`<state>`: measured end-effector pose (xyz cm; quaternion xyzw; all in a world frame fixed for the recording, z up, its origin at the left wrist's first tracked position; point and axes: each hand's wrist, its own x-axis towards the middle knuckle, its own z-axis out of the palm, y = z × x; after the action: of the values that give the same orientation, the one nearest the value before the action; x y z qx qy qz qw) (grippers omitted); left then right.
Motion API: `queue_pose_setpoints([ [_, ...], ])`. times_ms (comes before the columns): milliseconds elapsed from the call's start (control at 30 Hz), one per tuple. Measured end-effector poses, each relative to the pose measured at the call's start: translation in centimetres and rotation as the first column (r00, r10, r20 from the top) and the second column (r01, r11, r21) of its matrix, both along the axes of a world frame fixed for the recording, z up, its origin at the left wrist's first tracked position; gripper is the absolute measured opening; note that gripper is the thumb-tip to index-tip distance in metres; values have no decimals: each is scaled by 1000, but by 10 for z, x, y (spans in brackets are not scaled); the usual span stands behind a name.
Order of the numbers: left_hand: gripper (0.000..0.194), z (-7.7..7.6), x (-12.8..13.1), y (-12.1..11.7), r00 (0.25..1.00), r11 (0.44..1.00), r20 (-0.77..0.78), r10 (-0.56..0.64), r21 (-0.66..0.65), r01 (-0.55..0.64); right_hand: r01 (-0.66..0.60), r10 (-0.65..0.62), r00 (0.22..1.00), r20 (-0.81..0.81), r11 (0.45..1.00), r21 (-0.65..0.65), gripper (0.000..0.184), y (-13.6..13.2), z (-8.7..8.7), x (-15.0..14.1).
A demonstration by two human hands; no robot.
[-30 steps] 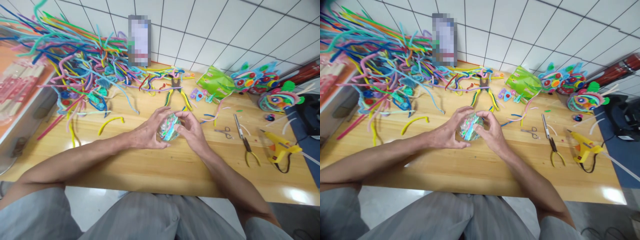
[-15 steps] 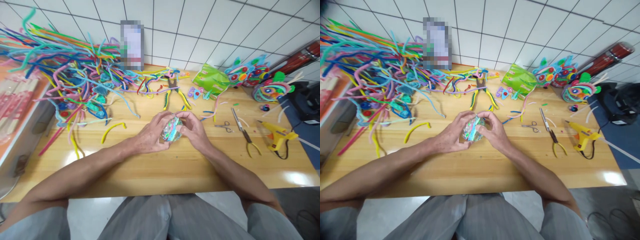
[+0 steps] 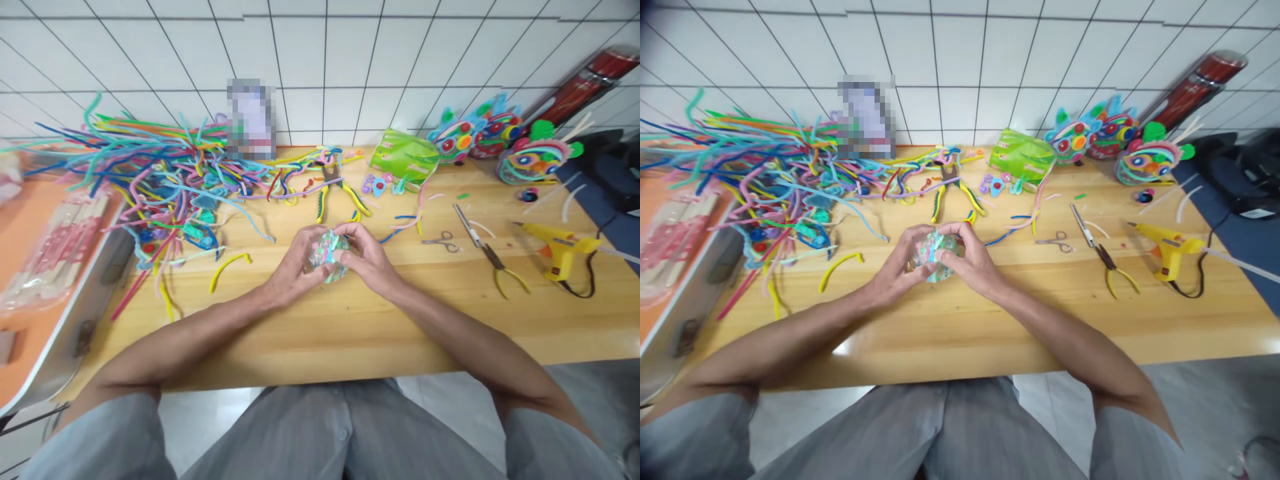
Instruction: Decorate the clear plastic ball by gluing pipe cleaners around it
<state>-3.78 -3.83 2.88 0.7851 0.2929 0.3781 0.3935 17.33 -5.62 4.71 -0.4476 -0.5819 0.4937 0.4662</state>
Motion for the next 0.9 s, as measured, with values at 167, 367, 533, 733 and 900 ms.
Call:
queue_pose_setpoints([
  [167, 64, 3, -5, 1, 998, 994, -59, 37, -99, -43, -6, 6, 1000, 15, 1000, 27, 38, 4, -3, -2],
  [367, 69, 9, -9, -9, 992, 979, -92, 82, -177, -98, -22, 22, 1000, 3, 993, 113, 38, 8, -8, -7],
  [533, 72, 5, 0, -17, 978, 970, -65, 198, -131, -205, 14, -9, 993, -115, 999, 38, 34, 17, -13, -14],
  [733, 73, 1, 6, -20, 964, 960, -40, 263, -85, -266, 108, -103, 994, -44, 983, 145, 24, 25, 4, -1],
  [900, 59, 6, 19, -23, 909, 910, -83, 408, -42, -412, -87, 52, 992, 116, 943, 321, 18, -9, 60, -15],
])
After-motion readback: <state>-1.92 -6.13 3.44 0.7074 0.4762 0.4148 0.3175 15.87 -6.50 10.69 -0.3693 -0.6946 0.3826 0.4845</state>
